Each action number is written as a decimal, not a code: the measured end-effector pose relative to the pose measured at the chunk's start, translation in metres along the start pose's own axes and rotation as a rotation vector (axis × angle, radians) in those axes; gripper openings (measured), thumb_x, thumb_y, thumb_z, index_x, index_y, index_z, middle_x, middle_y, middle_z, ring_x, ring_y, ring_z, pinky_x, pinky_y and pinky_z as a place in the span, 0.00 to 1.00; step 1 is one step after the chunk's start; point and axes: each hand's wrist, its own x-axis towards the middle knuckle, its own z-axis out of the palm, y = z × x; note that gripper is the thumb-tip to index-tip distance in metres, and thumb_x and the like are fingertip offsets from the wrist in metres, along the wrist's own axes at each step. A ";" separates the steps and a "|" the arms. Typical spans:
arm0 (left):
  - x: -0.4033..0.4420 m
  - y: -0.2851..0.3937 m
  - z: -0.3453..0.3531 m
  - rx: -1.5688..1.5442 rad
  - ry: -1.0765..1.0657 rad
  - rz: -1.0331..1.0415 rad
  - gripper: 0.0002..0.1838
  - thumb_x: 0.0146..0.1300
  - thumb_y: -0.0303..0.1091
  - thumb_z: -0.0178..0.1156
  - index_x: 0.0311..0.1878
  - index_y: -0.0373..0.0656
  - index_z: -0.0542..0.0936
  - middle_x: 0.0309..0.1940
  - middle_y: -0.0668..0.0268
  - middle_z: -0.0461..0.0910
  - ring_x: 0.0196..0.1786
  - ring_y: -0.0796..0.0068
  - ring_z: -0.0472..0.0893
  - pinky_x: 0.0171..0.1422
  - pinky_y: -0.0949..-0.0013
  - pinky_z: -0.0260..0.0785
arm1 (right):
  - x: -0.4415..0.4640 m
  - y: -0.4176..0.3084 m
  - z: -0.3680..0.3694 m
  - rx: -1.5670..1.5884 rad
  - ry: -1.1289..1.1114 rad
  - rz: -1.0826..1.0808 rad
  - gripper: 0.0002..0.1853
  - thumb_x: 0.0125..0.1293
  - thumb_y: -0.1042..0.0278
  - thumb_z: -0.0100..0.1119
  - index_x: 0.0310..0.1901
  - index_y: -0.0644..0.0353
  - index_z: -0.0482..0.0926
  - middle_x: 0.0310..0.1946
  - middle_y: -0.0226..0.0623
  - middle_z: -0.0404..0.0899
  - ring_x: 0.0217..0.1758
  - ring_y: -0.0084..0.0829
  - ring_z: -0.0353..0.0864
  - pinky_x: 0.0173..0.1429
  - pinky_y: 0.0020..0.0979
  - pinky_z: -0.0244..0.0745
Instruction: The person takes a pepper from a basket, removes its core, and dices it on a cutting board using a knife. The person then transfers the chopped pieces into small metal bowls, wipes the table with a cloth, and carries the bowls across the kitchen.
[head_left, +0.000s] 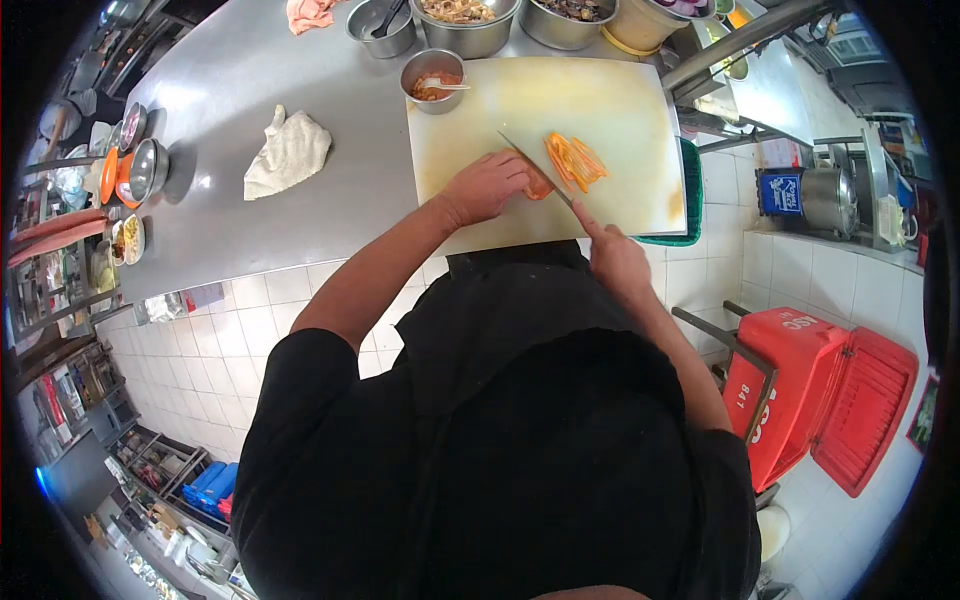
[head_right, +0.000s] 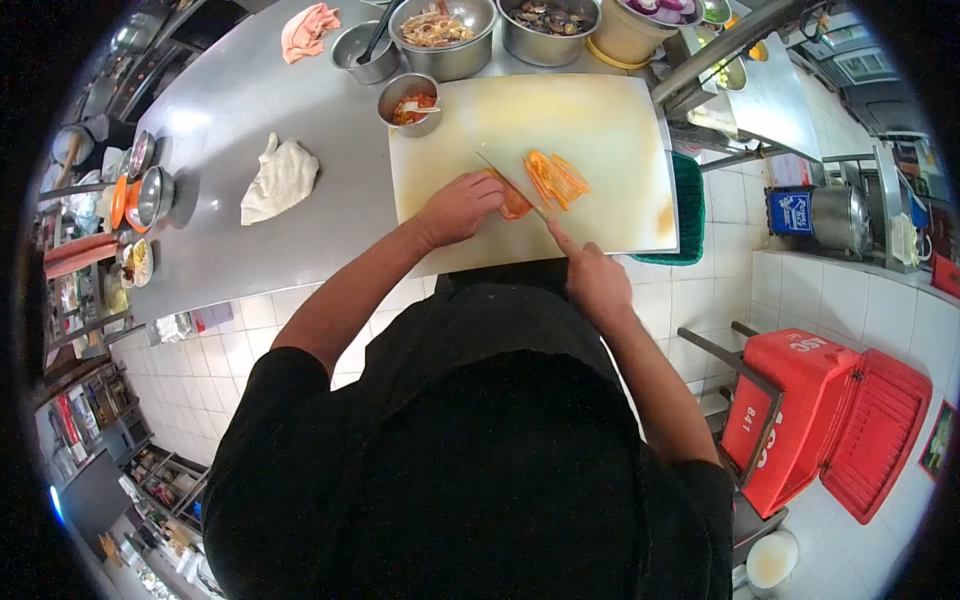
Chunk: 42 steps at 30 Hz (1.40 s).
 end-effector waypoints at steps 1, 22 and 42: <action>0.000 0.001 0.000 -0.006 0.001 -0.004 0.12 0.55 0.23 0.60 0.44 0.43 0.77 0.50 0.60 0.78 0.62 0.56 0.76 0.69 0.57 0.70 | 0.009 0.001 0.015 0.035 0.036 -0.015 0.43 0.71 0.74 0.51 0.82 0.24 0.52 0.37 0.51 0.82 0.37 0.52 0.88 0.42 0.52 0.84; -0.002 0.001 0.005 0.052 0.015 -0.012 0.09 0.56 0.25 0.59 0.41 0.45 0.77 0.47 0.63 0.77 0.60 0.59 0.75 0.63 0.57 0.69 | -0.001 -0.015 -0.023 0.000 -0.007 -0.031 0.44 0.69 0.75 0.53 0.82 0.26 0.54 0.38 0.51 0.82 0.39 0.52 0.88 0.44 0.51 0.84; -0.008 -0.003 0.017 0.007 0.135 0.006 0.09 0.54 0.23 0.59 0.40 0.43 0.78 0.46 0.60 0.78 0.59 0.55 0.77 0.66 0.56 0.71 | 0.001 -0.020 -0.008 0.048 0.023 -0.038 0.44 0.68 0.75 0.53 0.82 0.25 0.53 0.37 0.52 0.83 0.39 0.51 0.89 0.43 0.51 0.84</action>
